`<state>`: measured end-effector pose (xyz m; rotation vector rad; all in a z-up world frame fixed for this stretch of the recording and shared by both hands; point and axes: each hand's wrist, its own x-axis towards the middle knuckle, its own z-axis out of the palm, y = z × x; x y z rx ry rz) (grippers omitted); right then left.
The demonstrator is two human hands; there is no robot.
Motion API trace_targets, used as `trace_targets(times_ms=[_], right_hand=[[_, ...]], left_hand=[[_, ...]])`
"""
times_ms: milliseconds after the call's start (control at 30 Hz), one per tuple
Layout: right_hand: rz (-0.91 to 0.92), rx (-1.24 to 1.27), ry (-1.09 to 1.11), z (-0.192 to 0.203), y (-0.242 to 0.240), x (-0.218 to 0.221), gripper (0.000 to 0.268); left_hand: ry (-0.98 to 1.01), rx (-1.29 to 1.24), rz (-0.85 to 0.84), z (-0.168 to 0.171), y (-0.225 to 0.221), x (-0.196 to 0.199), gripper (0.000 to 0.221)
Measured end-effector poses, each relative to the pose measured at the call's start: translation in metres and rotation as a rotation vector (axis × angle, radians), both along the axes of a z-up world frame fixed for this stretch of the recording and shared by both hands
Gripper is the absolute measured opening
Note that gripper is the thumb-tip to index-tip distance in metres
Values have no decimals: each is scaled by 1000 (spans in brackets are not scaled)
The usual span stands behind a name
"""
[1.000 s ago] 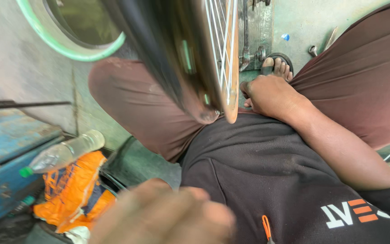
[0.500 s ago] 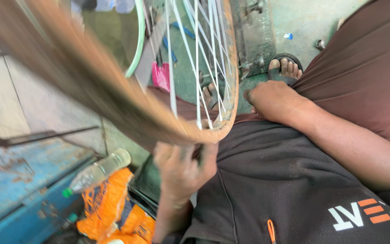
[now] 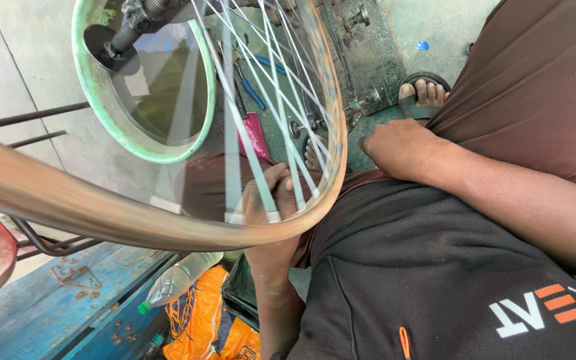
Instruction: The person is repairing a bicycle wheel by threading and tightening spoke nipples onto spokes through the rim. They rotate the wheel on a stand and use their hands to twist the nipples into place.
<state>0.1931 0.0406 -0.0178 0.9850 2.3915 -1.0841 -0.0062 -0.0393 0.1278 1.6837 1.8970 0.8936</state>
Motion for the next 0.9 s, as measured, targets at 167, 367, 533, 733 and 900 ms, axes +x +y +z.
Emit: trace_targets(times_ms=[167,367,533,733,900], right_hand=[[-6,6,15,-2,0,2,17],[2,29,27,-5,-1,2,15],[10,50,32,-5,-2,3,14],[20,20,-3,-4,-1,0,14],[8,31,1,-2,-1,1,13]], left_hand=[[43,134,-5,9,-1,-1,15],[-115,203,104,18,-10,2,13],[-59,248,60,24,-6,-1,10],[-154,275,72,35,-13,6,20],[108,237,-148,21,-13,8,25]])
